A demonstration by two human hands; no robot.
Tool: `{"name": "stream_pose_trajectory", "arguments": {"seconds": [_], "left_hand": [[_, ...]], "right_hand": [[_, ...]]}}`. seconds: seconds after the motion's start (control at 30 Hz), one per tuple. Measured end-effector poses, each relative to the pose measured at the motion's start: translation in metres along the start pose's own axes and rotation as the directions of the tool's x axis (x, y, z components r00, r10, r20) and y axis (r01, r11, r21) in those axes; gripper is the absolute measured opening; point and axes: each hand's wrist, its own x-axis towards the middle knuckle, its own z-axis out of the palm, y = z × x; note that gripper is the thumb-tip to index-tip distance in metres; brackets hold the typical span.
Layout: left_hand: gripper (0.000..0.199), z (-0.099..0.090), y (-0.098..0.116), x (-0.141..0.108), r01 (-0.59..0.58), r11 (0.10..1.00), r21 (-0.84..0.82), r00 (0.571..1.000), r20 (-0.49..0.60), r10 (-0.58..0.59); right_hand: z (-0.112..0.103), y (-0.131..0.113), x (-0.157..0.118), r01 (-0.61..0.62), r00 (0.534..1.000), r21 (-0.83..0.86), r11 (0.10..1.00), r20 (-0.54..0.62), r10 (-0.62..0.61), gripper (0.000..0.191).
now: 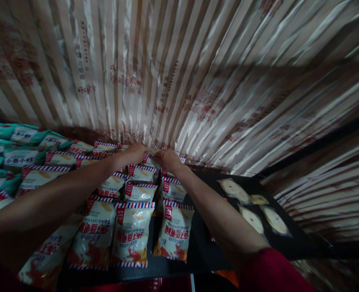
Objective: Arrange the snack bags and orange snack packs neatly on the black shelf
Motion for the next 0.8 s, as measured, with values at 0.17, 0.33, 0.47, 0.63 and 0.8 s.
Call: {"name": "stream_pose_trajectory", "arguments": {"seconds": [0.17,0.33,0.47,0.63,0.8], "left_hand": [[0.025,0.005,-0.003,0.004,0.029,1.0,0.002,0.999,-0.04,-0.028],[0.021,0.009,-0.007,0.007,0.024,1.0,-0.015,0.999,-0.043,-0.024],[0.021,0.011,-0.006,0.009,0.038,0.999,-0.025,0.998,-0.047,-0.039],[0.021,0.012,-0.005,0.01,0.062,0.998,-0.033,0.996,-0.062,-0.064],[0.019,0.01,-0.004,0.007,0.091,0.995,-0.028,0.994,-0.057,-0.093]], "right_hand": [[-0.001,0.003,0.007,-0.067,0.997,0.016,0.998,0.045,0.067,0.033],[-0.001,0.004,0.012,-0.058,0.997,-0.011,0.998,0.052,0.059,0.031],[-0.003,-0.001,0.012,-0.035,0.999,-0.023,0.999,0.041,0.036,0.031],[-0.006,-0.002,0.012,-0.057,0.996,-0.038,0.998,0.065,0.059,0.03],[-0.007,0.0,0.014,-0.024,0.996,-0.05,0.998,0.087,0.029,0.029]]}}
